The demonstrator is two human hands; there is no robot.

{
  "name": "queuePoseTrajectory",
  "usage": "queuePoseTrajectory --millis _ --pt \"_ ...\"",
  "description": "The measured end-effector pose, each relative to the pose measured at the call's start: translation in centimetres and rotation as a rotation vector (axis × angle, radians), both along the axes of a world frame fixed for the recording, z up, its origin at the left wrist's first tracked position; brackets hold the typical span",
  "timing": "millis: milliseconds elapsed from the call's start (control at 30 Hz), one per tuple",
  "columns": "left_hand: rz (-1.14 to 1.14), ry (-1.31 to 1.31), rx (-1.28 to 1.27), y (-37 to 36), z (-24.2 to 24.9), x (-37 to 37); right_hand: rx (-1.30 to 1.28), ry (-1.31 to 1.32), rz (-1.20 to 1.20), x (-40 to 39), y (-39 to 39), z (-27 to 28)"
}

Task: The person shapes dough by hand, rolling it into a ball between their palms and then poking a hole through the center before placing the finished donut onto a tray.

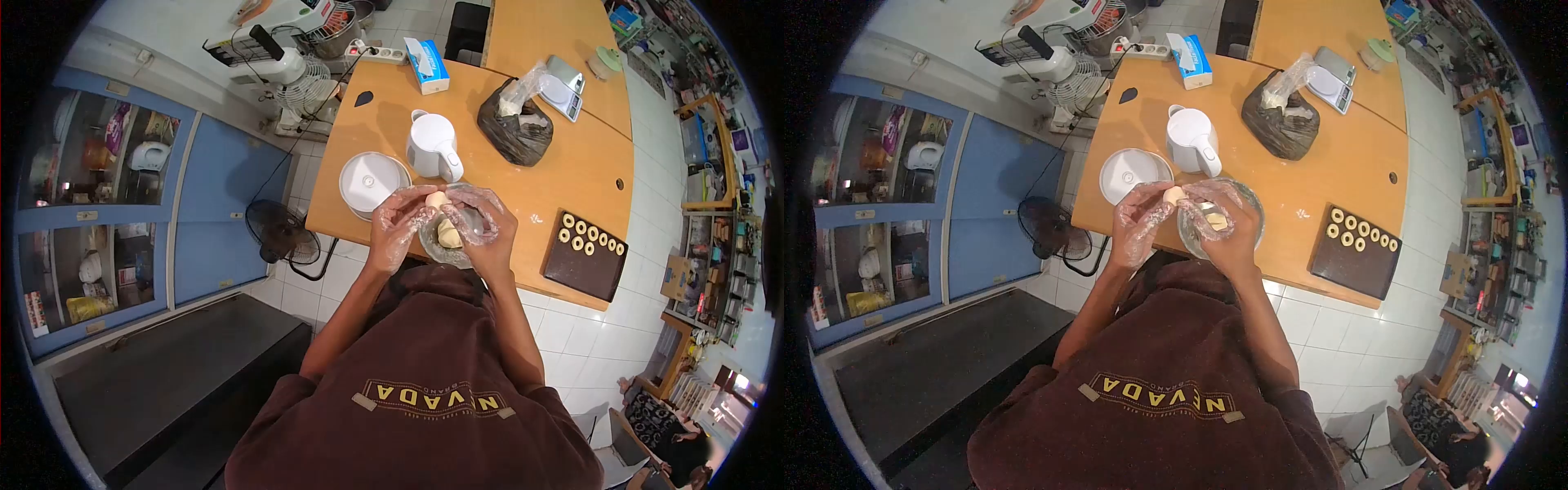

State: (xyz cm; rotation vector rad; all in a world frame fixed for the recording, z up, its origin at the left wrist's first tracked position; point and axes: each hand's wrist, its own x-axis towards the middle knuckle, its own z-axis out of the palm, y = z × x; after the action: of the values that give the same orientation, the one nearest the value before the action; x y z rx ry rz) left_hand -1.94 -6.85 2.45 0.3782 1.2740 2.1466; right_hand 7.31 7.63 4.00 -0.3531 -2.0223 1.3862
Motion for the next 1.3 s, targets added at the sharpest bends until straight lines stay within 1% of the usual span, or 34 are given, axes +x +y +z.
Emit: queuePoseTrajectory --millis 167,267,367,400,467,500,567,667,767,867,967,1067,1167,1233,1300 --pt "0.0 0.047 0.007 1.1 -0.4 1.1 0.069 0.017 -0.011 1.4 1.0 -0.6" --pt "-0.064 0.205 0.0 1.5 -1.2 1.4 -0.006 0.031 0.038 1.6 1.5 -0.1" --pt "-0.1 -0.199 0.32 3.2 -0.8 2.0 0.09 0.043 0.183 2.0 2.0 -0.3" --pt "-0.151 -0.239 0.257 3.5 -0.2 1.8 0.127 0.024 0.207 2.1 1.9 -0.6" --pt "-0.194 -0.35 0.359 4.3 -0.5 1.4 0.205 -0.015 0.251 2.3 1.5 -1.4" --pt "-0.217 -0.407 0.411 4.7 -0.6 1.4 0.255 -0.007 0.233 2.5 1.5 -1.4" --pt "-0.184 -0.426 0.393 5.5 -0.4 1.8 0.359 0.01 0.198 2.7 1.7 -1.4" --pt "-0.126 -0.427 0.38 6.3 -0.3 2.0 0.401 0.039 0.173 2.6 2.3 -0.7" --pt "-0.096 -0.455 0.428 6.7 0.3 1.9 0.307 -0.004 0.1 2.9 2.6 0.1" --pt "-0.113 -0.452 0.483 6.8 0.5 1.8 0.127 -0.043 -0.023 2.8 2.5 -0.3" --pt "-0.147 -0.424 0.508 6.9 0.7 1.8 -0.137 -0.07 0.055 2.2 2.8 -2.2" --pt "-0.172 -0.373 0.502 7.1 1.1 2.1 -0.307 -0.058 0.139 1.5 1.9 -3.7" --pt "-0.195 -0.366 0.533 7.3 1.5 2.3 -0.629 -0.039 0.267 1.3 0.8 -3.9" --pt "-0.198 -0.382 0.576 7.4 1.8 2.4 -0.516 -0.097 0.262 1.4 0.6 -4.7" --pt "-0.195 -0.401 0.624 7.5 2.1 2.6 -0.461 -0.137 0.266 1.5 0.7 -5.1"
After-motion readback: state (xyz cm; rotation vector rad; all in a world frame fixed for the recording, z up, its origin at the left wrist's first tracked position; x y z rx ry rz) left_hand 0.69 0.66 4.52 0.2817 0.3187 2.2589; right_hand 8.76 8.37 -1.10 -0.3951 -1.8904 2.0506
